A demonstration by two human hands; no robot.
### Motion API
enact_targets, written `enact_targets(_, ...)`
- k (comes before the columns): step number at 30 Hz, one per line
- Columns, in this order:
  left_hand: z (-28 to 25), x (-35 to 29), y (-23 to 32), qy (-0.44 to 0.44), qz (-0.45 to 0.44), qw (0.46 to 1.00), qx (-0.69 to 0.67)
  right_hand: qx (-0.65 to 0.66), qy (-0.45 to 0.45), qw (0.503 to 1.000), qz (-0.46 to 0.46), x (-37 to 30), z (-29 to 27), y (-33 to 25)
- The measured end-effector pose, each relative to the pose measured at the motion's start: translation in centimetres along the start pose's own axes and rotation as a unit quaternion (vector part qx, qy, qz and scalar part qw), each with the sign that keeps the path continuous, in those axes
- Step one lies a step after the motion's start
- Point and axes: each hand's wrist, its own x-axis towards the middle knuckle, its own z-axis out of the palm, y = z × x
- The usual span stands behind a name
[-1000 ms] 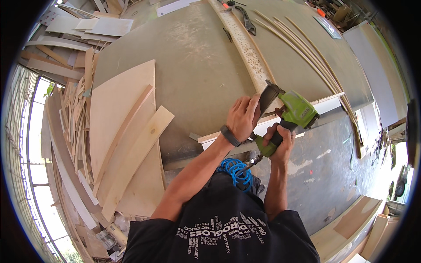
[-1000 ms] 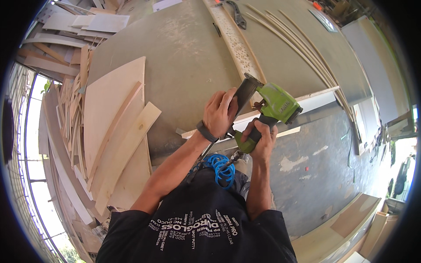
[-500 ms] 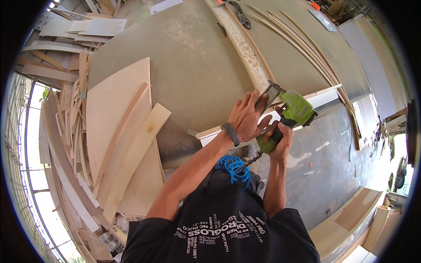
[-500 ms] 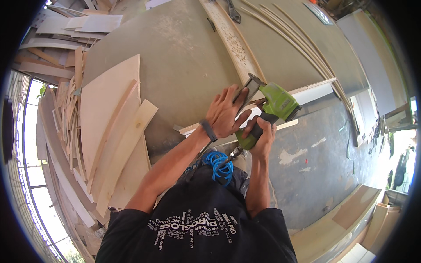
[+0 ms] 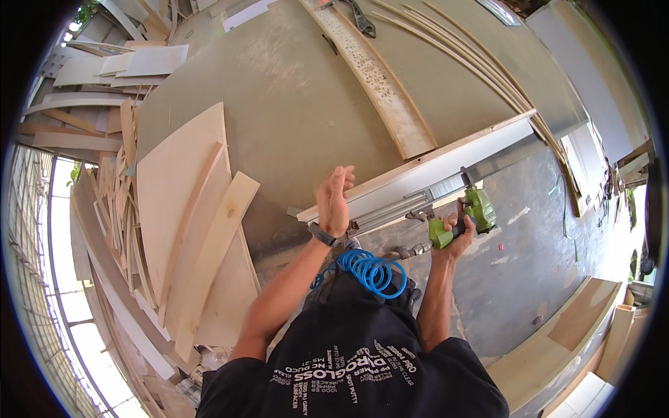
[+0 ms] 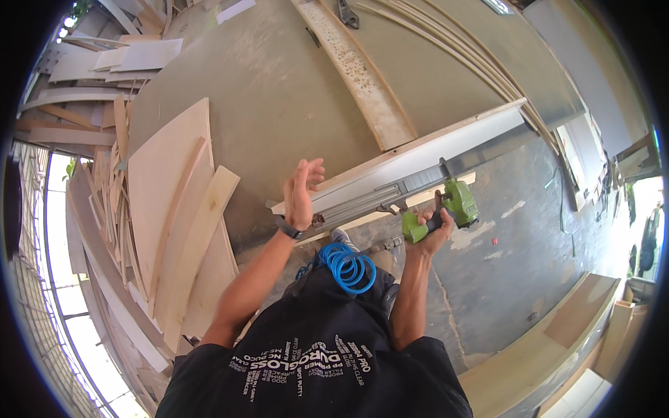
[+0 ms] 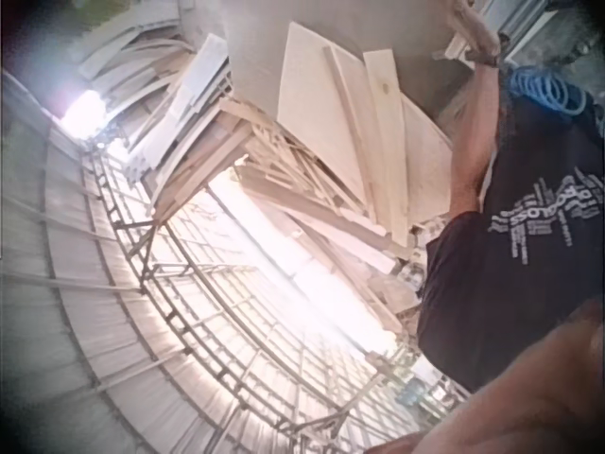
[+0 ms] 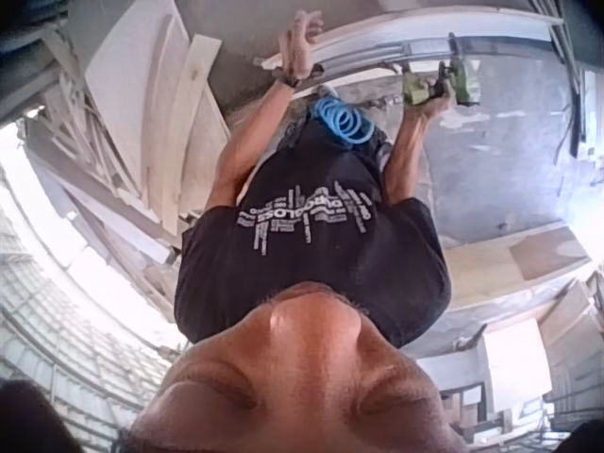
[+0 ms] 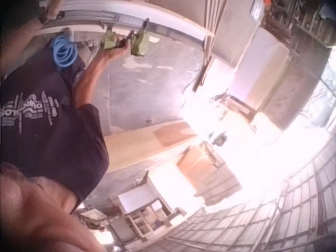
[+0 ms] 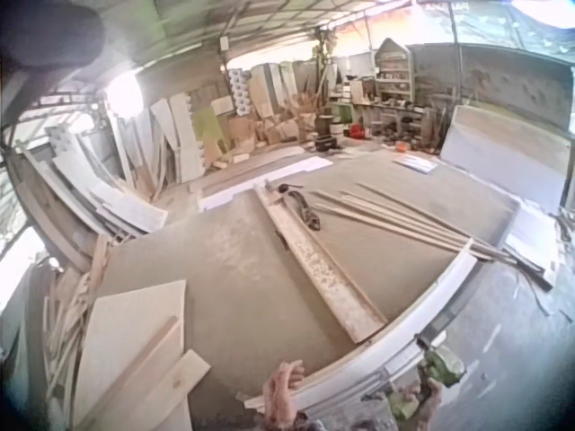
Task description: The person uses a hand saw to cut a thin wooden strip on a workbench. They then move to a table, pick up a pneumatic nail gun, and connect it to an air hose. Finally, they align a wooden strip on a larger board and use the nail gun to fasten it in place.
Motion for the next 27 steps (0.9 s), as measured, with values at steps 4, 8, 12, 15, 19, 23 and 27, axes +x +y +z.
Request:
enact_targets(4,4.9,0.1,-1.7,0.058,-0.044,0.988,-0.138,0.016,0.033,0.999,0.016,-0.3,-2.1,-1.0)
enact_targets(8,9.5,-0.5,-1.7,0.058,-0.050,0.985,-0.154,0.051,0.034,0.998,0.003,-0.1,-4.2,-4.0)
enact_targets(12,17.7,-1.0,-2.6,-0.003,-0.004,0.977,-0.215,0.035,-0.012,0.999,0.011,-1.6,-2.4,-5.8)
enact_targets(15,21.3,0.0,-0.2,0.000,0.075,0.981,-0.179,0.049,-0.030,0.998,-0.008,-1.1,-2.7,-7.6)
enact_targets(19,22.8,-2.7,0.6,0.008,0.125,0.988,-0.096,0.079,-0.050,0.996,0.003,0.5,-4.8,-12.7)
enact_targets(23,10.8,-1.3,-0.2,0.128,0.232,0.943,0.201,-0.129,-0.005,0.983,-0.134,1.8,-7.6,-17.2)
enact_targets(27,-5.4,0.3,-1.0,-0.057,0.161,0.812,0.558,-0.190,0.054,0.972,-0.126,1.8,-12.0,-20.7)
